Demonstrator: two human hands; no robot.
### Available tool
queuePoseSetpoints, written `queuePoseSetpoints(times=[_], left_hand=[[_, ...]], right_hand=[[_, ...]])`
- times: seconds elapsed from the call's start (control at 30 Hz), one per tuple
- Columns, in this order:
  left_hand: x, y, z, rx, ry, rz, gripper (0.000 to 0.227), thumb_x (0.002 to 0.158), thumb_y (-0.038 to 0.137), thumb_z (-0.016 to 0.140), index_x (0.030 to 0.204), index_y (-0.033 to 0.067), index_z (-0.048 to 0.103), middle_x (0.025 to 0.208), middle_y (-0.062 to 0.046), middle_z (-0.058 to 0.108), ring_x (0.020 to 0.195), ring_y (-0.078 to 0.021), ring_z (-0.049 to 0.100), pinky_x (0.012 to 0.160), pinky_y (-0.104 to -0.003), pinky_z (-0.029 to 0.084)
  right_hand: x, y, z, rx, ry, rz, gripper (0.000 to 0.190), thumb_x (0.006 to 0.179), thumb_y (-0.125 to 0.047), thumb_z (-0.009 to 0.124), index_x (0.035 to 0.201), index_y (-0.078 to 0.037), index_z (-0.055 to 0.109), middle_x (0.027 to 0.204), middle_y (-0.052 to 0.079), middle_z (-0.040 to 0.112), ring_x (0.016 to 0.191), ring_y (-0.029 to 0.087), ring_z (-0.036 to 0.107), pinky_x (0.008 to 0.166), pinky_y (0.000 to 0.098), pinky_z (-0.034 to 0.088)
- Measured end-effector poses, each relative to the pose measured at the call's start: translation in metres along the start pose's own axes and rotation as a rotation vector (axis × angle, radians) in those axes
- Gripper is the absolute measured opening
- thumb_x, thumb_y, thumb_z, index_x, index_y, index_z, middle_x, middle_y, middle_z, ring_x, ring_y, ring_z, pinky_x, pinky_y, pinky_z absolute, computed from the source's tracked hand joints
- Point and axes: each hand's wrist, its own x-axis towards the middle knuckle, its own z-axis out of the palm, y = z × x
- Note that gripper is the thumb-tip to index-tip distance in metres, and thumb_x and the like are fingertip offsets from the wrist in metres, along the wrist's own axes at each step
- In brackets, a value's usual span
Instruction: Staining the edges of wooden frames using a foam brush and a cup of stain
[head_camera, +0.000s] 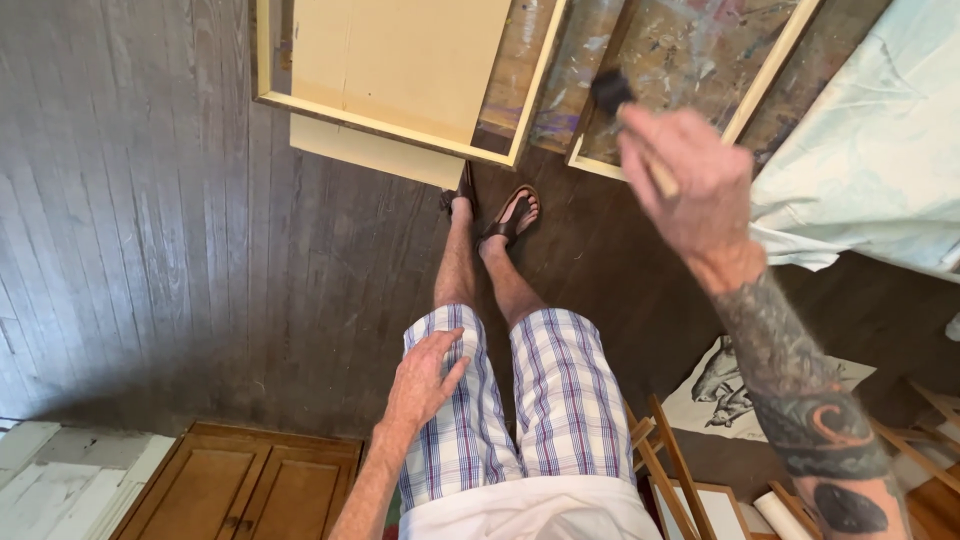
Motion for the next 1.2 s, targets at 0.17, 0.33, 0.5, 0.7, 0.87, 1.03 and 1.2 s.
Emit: queuePoseSetpoints(times=[0.17, 0.33, 0.5, 0.7, 0.87, 1.03, 1.2], left_hand=[[0.000, 0.001, 0.000, -0.019, -0.003, -0.002, 0.048, 0.101, 0.027, 0.064, 0.145, 0.0103, 0.056, 0.127, -0.013, 0.069, 0.123, -0.0263, 0.066, 0.118, -0.054, 0.041], [0.008, -0.041, 0.032, 0.068, 0.146, 0.239, 0.048, 0.103, 0.035, 0.052, 0.140, 0.0054, 0.057, 0.131, -0.013, 0.066, 0.121, -0.0308, 0.062, 0.103, -0.047, 0.048], [-0.001, -0.016, 0.011, 0.027, 0.081, 0.109, 0.046, 0.102, 0.030, 0.059, 0.143, 0.0089, 0.056, 0.129, -0.012, 0.068, 0.122, -0.0272, 0.064, 0.110, -0.049, 0.046], [-0.001, -0.007, 0.005, -0.004, 0.007, -0.016, 0.047, 0.101, 0.027, 0.065, 0.145, 0.0119, 0.056, 0.127, -0.011, 0.069, 0.123, -0.0236, 0.066, 0.117, -0.051, 0.043], [-0.001, -0.002, 0.004, -0.009, 0.009, -0.004, 0.047, 0.101, 0.026, 0.065, 0.144, 0.0114, 0.057, 0.127, -0.011, 0.069, 0.122, -0.0239, 0.066, 0.117, -0.051, 0.042], [-0.003, 0.001, 0.003, -0.016, 0.011, -0.006, 0.048, 0.101, 0.026, 0.065, 0.145, 0.0101, 0.056, 0.128, -0.013, 0.069, 0.123, -0.0256, 0.066, 0.118, -0.053, 0.042], [-0.002, -0.005, 0.009, 0.001, 0.000, -0.009, 0.048, 0.101, 0.029, 0.065, 0.145, 0.0124, 0.056, 0.128, -0.011, 0.069, 0.123, -0.0238, 0.065, 0.118, -0.051, 0.042]], right_hand=[[-0.021, -0.026, -0.002, -0.066, -0.093, -0.030, 0.015, 0.096, -0.013, 0.081, 0.110, -0.014, 0.081, 0.090, 0.001, 0.073, 0.076, 0.018, 0.074, 0.070, 0.0262, 0.060], [0.023, -0.004, -0.012, -0.074, -0.032, -0.081, 0.028, 0.106, 0.005, 0.083, 0.131, 0.009, 0.073, 0.104, 0.023, 0.077, 0.083, 0.026, 0.072, 0.067, 0.0328, 0.063], [-0.031, -0.011, 0.011, -0.061, -0.078, -0.038, 0.020, 0.104, -0.007, 0.076, 0.124, -0.008, 0.076, 0.089, 0.009, 0.074, 0.071, 0.022, 0.071, 0.062, 0.0307, 0.061], [-0.035, -0.007, 0.004, 0.008, -0.075, -0.020, 0.022, 0.096, -0.006, 0.080, 0.118, -0.009, 0.081, 0.091, 0.008, 0.073, 0.075, 0.025, 0.073, 0.069, 0.0329, 0.061], [-0.036, 0.000, 0.015, -0.011, -0.006, -0.027, 0.020, 0.099, -0.005, 0.080, 0.119, -0.007, 0.081, 0.094, 0.009, 0.072, 0.077, 0.027, 0.074, 0.069, 0.0365, 0.061], [-0.036, -0.050, -0.002, -0.078, -0.057, -0.064, 0.014, 0.096, -0.008, 0.078, 0.110, -0.011, 0.080, 0.090, 0.001, 0.072, 0.070, 0.017, 0.072, 0.070, 0.0248, 0.060], [-0.021, -0.028, -0.006, 0.013, -0.026, -0.030, 0.021, 0.098, -0.006, 0.079, 0.118, -0.008, 0.081, 0.093, 0.005, 0.074, 0.074, 0.022, 0.074, 0.069, 0.0317, 0.061]])
